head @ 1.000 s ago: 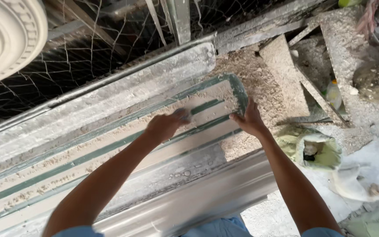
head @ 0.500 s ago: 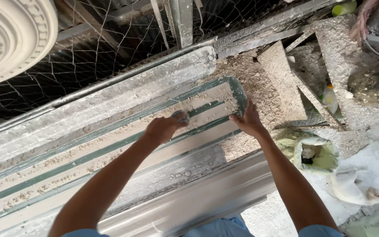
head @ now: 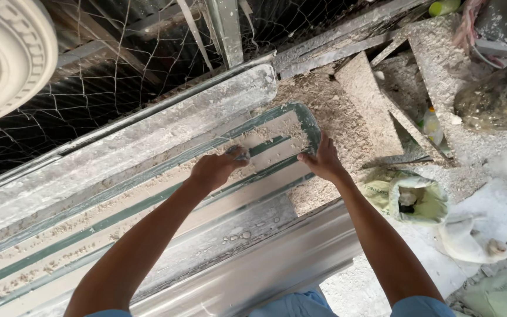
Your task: The person sands the surface of a long white decorative molding piece using a sanding block. They move the block back and forth along the grooves and edges to smooth the surface.
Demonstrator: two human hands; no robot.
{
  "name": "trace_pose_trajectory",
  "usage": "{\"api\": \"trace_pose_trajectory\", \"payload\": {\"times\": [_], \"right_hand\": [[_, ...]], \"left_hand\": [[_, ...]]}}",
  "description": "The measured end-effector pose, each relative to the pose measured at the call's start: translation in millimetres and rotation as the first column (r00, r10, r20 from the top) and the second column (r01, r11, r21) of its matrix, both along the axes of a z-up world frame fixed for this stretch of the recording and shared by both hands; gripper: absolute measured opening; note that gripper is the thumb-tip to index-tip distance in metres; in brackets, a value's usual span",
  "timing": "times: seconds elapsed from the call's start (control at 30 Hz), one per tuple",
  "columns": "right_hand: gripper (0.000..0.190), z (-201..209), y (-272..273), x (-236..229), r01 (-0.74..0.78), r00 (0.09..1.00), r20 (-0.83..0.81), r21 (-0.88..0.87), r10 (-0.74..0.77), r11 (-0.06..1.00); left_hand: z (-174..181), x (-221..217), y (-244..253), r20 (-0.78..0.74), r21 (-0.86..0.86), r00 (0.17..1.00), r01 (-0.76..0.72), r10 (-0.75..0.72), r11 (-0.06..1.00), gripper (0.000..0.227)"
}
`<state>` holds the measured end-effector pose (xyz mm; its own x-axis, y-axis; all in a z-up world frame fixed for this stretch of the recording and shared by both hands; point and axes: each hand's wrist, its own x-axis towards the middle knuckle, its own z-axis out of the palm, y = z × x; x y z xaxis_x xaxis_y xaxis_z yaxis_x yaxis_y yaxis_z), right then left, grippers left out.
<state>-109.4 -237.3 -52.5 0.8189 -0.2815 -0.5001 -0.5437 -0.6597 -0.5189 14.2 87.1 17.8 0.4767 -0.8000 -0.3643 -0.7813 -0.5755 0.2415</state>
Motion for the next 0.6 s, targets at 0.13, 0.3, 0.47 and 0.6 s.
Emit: {"api": "trace_pose_trajectory", "payload": {"times": [0.13, 0.3, 0.47, 0.6], "right_hand": [[0.127, 0, 2, 5, 0.005, 1.0, 0.003, 0.007, -0.005, 1.0], [0.126, 8, 5, -1, 0.012, 1.0, 0.014, 0.04, -0.012, 0.999], [0.123, 3, 1, -2, 0.002, 0.999, 0.042, 0.007, -0.002, 1.0], [0.123, 4, 3, 5, 0.016, 1.0, 0.013, 0.024, -0.016, 1.0]], "left_hand": [[-6, 6, -25, -0.082, 0.015, 0.996, -0.037, 0.039, 0.999, 0.055], [-13, 4, -37, 0.11, -0.105, 0.991, 0.081, -0.07, 0.991, 0.058], [-14, 1, -22, -0.022, -0.07, 0.999, 0.045, -0.047, 0.997, 0.055], [-17, 9, -83, 0.092, -0.234, 0.992, 0.1, -0.081, 0.967, 0.049]]}}
